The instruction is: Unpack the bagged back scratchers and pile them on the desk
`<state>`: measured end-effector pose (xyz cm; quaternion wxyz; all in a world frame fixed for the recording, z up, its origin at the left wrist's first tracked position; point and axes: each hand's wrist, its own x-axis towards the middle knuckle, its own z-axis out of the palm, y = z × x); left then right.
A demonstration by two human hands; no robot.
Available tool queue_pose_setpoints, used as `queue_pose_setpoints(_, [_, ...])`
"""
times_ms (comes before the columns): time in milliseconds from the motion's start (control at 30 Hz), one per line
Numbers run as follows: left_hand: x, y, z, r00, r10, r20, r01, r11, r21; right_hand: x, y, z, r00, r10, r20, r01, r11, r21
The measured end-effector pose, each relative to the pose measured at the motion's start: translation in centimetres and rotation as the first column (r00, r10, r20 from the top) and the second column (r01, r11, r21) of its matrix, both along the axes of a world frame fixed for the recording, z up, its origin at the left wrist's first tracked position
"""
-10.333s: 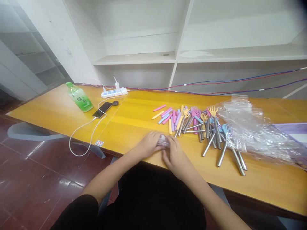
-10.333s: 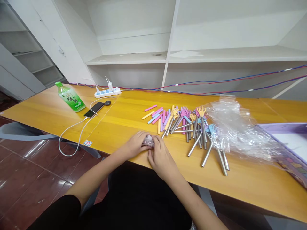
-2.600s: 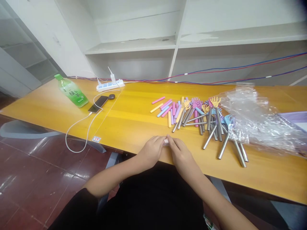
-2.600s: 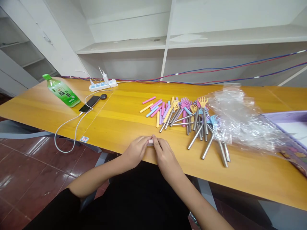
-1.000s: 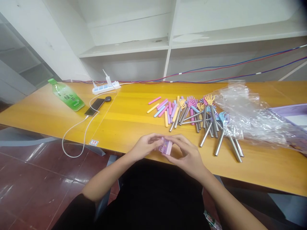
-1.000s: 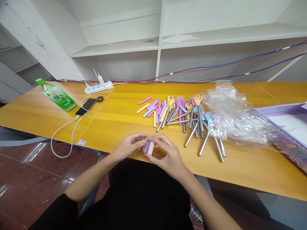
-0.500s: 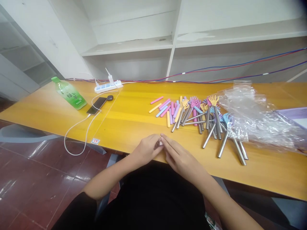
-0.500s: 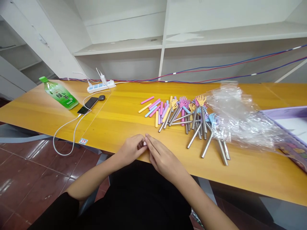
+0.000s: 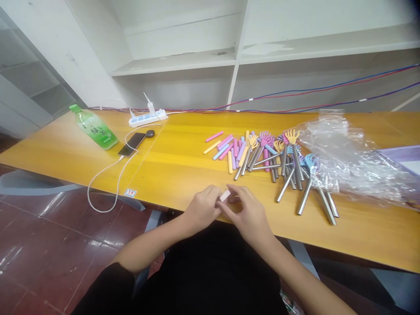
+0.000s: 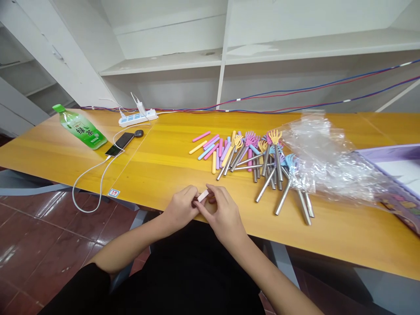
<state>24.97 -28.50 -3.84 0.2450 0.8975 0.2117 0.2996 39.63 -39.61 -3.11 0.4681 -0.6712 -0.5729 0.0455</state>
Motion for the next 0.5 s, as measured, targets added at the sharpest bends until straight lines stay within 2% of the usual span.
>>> queue_pose_setpoints(167, [0.1,-0.4,-0.2,1.0,-0.013,0.012,0.014,0.997,-0.074,0.3,0.1,0.6,1.0,0.014,-0.025,-0.013,1.0,0.014])
queue_pose_setpoints(300, [0.0,0.0,0.9,0.998,-0.044,-0.035,0.037,0.983,-0.181,0.7,0.1,0.7,0.998,0.054,-0.034,-0.053,0.998,0.046])
queue_pose_setpoints(367, [-0.3,0.8,1.9,0.988,-0.122,-0.09,0.094,0.961,-0.261,1.0,0.1,0.7,0.992,0.112,-0.065,-0.107,0.991,0.077])
queue_pose_setpoints(500, [-1.0,2.7,3.8,0.938,-0.316,-0.144,0.221,0.864,-0.453,1.6,-0.4,1.5,0.965,0.252,-0.066,-0.245,0.964,0.101])
